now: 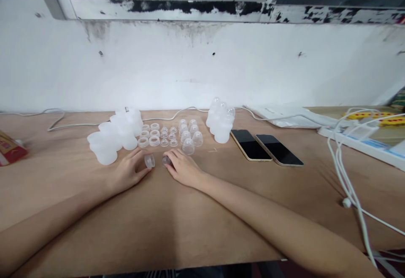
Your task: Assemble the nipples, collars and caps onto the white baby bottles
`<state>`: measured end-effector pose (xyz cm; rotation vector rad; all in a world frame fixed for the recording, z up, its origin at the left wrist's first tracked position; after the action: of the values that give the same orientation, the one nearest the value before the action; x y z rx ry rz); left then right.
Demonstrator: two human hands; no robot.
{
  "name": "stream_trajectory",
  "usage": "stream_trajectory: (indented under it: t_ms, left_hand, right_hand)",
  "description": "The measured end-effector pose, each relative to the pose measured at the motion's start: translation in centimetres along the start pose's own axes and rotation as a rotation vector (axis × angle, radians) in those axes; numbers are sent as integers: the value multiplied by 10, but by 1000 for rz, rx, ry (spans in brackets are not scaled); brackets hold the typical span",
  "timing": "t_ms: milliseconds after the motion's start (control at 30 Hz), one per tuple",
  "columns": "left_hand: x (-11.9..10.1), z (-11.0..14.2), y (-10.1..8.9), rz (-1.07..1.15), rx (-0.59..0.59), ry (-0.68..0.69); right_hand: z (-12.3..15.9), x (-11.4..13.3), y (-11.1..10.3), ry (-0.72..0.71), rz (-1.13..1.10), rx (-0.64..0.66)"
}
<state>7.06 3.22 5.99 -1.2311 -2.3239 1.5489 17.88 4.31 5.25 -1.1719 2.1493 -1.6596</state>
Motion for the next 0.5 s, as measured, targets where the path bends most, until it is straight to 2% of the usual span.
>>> stream_trajectory:
  t_ms: [233, 500]
  left_hand:
    - [17, 3, 5, -11, 22, -127]
    - [16, 3, 10, -56, 77, -94]
  right_hand:
    - [-1, -1, 0, -1, -11, 2]
    - [-1, 1, 0, -12, 0, 1]
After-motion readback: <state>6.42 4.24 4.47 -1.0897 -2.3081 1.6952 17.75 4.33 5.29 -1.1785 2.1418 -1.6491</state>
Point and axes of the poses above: each hand's wrist, its own z-axis away from the middle knuckle, its own y-axis out of the palm, x = y × z, the point moved 9 cm from there along -z, towards the middle knuckle, and after that the axes turned 7 degrees about y, right-handed, at the moved point
